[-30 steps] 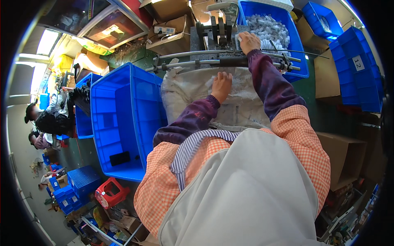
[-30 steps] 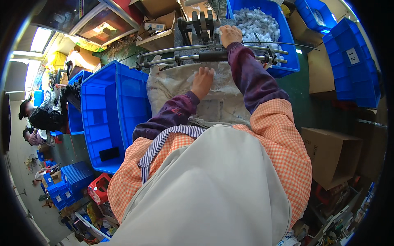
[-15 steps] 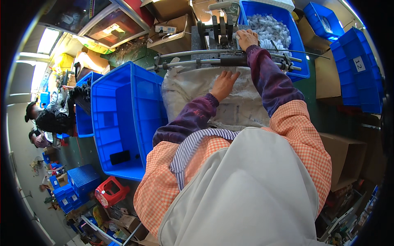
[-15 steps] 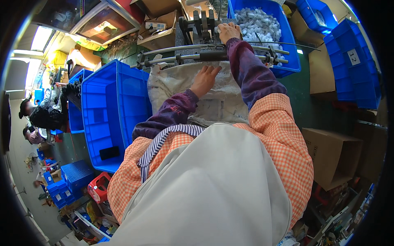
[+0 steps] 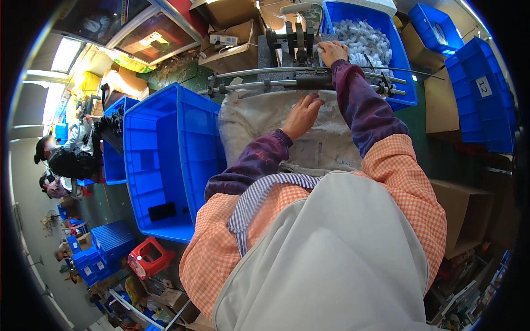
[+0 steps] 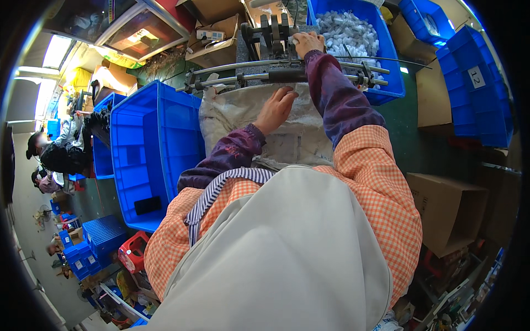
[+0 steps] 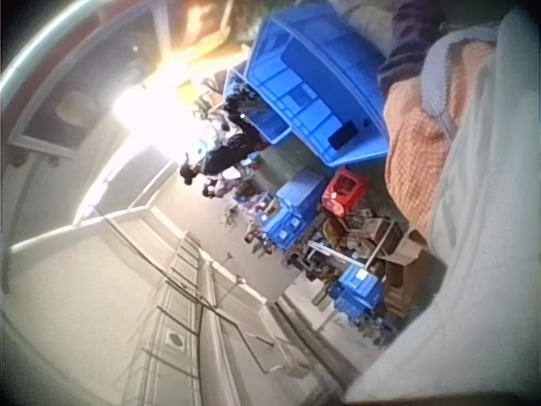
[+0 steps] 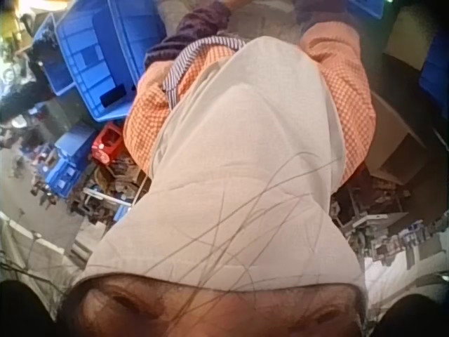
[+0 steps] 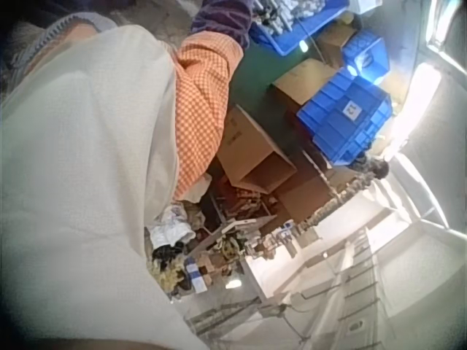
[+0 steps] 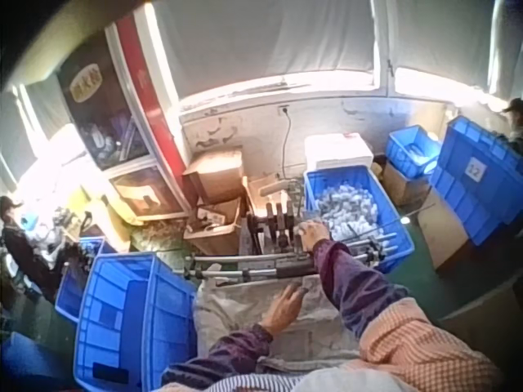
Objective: The person repeatedly picks small white cotton-like pieces from a burlap sack, briefly manipulates them by hand, and places them into a blue bin. The person continues this repetitive sorting action throughout the clip.
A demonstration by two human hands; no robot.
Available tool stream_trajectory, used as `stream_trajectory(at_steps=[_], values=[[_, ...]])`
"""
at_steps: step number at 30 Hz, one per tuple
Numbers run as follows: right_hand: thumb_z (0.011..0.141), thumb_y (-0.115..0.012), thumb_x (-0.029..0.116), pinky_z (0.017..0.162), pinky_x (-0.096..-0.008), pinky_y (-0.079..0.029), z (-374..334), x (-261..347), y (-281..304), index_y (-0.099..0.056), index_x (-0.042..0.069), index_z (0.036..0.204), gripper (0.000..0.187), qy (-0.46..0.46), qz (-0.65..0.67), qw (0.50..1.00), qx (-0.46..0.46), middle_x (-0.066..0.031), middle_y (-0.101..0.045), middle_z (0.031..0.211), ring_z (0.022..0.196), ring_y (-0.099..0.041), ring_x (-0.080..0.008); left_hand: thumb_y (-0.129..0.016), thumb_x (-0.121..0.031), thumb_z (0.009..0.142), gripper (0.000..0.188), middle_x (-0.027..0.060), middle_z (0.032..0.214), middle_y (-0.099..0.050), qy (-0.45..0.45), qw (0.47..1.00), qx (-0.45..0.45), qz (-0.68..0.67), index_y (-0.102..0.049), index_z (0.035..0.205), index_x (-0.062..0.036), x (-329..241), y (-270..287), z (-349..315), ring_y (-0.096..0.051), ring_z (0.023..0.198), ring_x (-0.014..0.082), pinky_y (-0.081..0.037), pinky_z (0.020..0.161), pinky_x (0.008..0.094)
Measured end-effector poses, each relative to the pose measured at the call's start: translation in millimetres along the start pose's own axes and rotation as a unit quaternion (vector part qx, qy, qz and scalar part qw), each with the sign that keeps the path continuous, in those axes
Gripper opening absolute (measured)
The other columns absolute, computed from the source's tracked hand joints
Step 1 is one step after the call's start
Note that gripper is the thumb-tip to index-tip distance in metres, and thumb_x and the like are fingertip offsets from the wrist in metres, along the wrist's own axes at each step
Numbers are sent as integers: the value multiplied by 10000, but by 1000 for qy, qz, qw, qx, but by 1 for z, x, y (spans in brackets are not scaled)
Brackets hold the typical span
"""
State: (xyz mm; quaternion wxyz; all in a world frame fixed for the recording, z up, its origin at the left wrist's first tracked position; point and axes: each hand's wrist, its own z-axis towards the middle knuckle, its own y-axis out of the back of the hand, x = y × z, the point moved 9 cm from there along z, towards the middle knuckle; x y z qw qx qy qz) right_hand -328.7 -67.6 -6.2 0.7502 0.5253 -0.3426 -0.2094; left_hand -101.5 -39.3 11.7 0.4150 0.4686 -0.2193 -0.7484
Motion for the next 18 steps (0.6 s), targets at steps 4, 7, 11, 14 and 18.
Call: stream_trajectory(at_steps=[4, 7, 11, 14, 18], values=[[826, -499, 311, 932, -451, -237, -6, -10, 8, -643, 208, 1010, 255, -57, -74, 996, 6, -8, -588, 1088, 1114, -434, -216, -525, 4, 797, 237, 123, 1032, -529, -7, 999, -33, -22, -523, 1026, -57, 0, 6, -1, -536, 903, 322, -457, 751, 385], [805, -521, 346, 952, -458, -214, -21, -11, 21, -648, 176, 1004, 291, -75, -105, 992, -4, -29, -555, 1107, 1141, -379, -244, -522, 1, 804, 252, 134, 1029, -540, 49, 994, -69, -74, -519, 1052, -46, 15, 12, -8, -560, 886, 313, -469, 730, 374], [783, -540, 360, 944, -446, -212, -26, -2, 22, -650, 152, 928, 276, -57, -108, 991, -56, -52, -515, 1070, 1092, -369, -266, -545, -23, 825, 211, 144, 985, -559, 120, 976, -119, -136, -533, 1035, -36, 29, 21, -15, -583, 818, 319, -478, 666, 359], [773, -543, 347, 930, -451, -225, -23, 8, 13, -643, 141, 925, 274, -48, -86, 993, -59, -59, -524, 1056, 1094, -374, -276, -557, -29, 823, 184, 148, 969, -568, 134, 971, -127, -152, -553, 1007, -33, 31, 24, -18, -587, 806, 325, -480, 664, 354], [783, -516, 314, 928, -472, -229, -19, 42, 0, -639, 110, 951, 292, -23, -87, 994, -70, -90, -529, 1054, 1104, -374, -282, -562, -24, 817, 168, 154, 968, -578, 125, 977, -115, -128, -570, 985, -29, 36, 19, -18, -599, 810, 314, -480, 673, 364]])
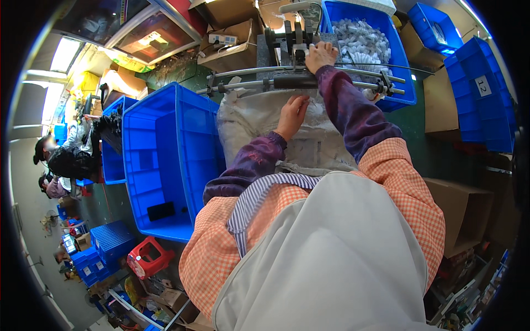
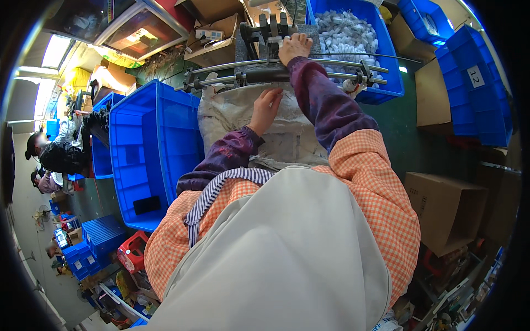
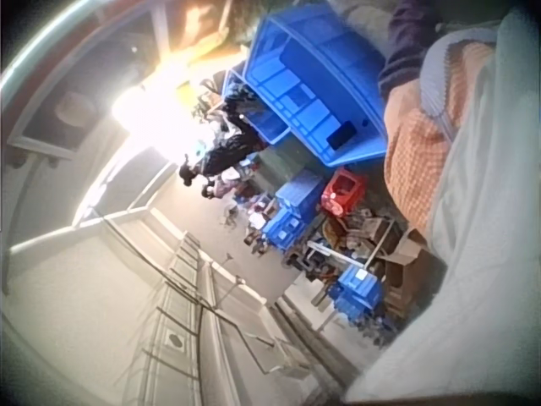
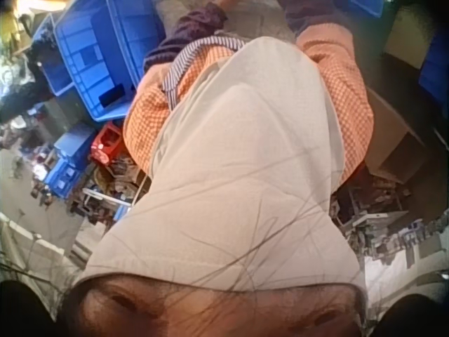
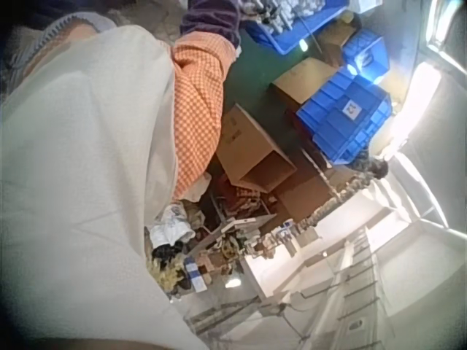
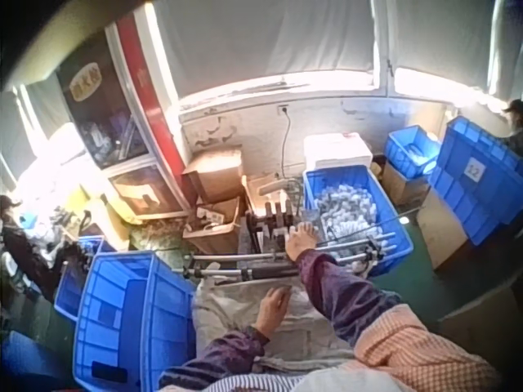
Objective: The person repeatedly picks small white cotton-like pieces from a burlap sack, briefly manipulates them by hand, and places them into a blue bin. The person continues this repetitive sorting action throughout the clip.
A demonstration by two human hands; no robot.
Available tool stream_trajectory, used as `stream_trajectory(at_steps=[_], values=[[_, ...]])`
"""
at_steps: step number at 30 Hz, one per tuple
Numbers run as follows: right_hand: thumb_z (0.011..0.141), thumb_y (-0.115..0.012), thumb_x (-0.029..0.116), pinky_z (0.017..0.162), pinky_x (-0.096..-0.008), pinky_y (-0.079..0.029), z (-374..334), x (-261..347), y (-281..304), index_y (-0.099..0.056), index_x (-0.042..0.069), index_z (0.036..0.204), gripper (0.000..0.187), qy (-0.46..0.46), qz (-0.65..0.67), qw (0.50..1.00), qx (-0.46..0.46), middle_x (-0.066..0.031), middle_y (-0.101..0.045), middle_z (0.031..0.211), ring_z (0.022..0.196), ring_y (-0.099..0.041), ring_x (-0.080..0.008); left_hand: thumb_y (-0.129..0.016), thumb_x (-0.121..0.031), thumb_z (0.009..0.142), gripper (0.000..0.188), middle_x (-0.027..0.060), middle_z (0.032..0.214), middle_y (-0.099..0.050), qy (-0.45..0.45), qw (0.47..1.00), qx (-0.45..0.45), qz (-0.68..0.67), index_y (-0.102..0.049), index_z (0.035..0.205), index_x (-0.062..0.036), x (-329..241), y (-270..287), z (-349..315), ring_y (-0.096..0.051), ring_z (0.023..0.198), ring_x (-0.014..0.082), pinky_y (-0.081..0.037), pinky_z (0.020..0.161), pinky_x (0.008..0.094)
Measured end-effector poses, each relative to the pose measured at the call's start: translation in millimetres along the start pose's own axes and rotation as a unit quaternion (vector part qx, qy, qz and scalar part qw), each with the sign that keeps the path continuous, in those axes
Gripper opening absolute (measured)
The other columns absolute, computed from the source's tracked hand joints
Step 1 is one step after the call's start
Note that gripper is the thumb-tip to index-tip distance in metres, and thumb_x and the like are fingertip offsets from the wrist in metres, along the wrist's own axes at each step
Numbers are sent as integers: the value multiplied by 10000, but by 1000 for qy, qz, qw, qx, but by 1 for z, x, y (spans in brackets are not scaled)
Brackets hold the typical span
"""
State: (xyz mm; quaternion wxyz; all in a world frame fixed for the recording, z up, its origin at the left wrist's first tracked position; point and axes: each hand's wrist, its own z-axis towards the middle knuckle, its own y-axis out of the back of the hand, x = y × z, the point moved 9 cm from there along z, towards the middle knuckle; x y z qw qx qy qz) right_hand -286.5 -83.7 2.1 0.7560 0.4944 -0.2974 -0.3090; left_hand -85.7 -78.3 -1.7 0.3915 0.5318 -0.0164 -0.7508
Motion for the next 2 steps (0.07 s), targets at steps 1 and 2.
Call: stream_trajectory(at_steps=[1, 2], values=[[791, -503, 306, 932, -480, -226, -1, 9, -3, -640, 95, 958, 303, 6, 8, 1000, -3, -102, -529, 1055, 1108, -373, -283, -562, -23, 817, 165, 156, 971, -580, -2, 1000, 5, 13, -573, 981, -29, 4, -1, -2, -603, 813, 309, -480, 675, 367], [788, -510, 330, 919, -490, -238, 1, 15, -7, -635, 111, 985, 320, 4, 1, 1000, 4, -102, -527, 1064, 1113, -368, -283, -554, -38, 825, 167, 161, 989, -580, 3, 1000, 15, 15, -572, 991, -33, 10, -4, -4, -604, 837, 317, -477, 693, 383]])
